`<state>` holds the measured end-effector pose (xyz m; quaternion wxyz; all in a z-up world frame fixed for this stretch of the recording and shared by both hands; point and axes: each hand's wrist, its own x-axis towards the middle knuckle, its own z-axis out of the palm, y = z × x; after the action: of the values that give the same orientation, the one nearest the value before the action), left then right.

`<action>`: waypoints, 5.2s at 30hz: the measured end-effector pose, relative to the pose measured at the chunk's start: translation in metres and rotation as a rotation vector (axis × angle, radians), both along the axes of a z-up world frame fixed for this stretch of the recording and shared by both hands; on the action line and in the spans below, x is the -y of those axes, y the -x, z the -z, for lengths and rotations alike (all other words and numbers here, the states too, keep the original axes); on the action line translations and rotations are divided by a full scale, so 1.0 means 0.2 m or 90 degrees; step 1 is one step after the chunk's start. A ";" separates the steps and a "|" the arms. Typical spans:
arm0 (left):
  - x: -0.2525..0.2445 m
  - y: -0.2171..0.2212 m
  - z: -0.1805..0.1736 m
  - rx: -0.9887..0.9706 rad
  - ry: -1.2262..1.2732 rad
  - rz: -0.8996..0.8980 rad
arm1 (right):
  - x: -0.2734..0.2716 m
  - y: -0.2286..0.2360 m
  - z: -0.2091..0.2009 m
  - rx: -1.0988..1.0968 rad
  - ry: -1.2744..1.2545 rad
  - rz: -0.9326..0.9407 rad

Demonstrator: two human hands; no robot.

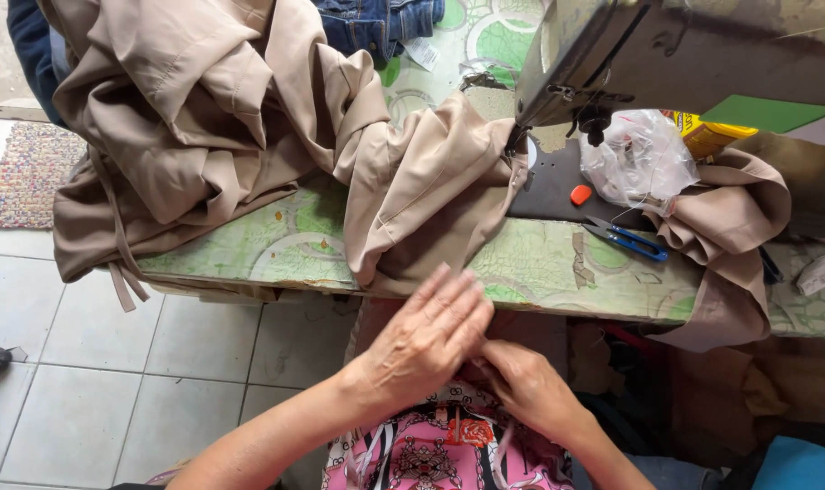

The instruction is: Measuring, folding, and sewing the edges of a large piece of tan fabric using an industrial sewing machine.

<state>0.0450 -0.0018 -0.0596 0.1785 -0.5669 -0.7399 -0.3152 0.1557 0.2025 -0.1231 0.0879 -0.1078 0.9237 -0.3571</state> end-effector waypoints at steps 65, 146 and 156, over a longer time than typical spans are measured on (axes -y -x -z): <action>-0.02 -0.02 0.08 -0.062 0.075 -0.295 | 0.08 0.32 -0.29 -0.359 -0.100 0.230; 0.06 0.00 0.01 -0.015 0.100 -0.230 | 0.15 0.07 -0.27 -0.408 -0.179 0.136; 0.00 0.01 0.07 -0.086 0.115 -0.271 | -0.33 0.52 -0.36 -0.460 -0.383 0.179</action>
<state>0.0433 -0.0021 -0.0730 0.2386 -0.4317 -0.8543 -0.1639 0.0524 0.2677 -0.0513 -0.2604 -0.0687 0.9628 -0.0222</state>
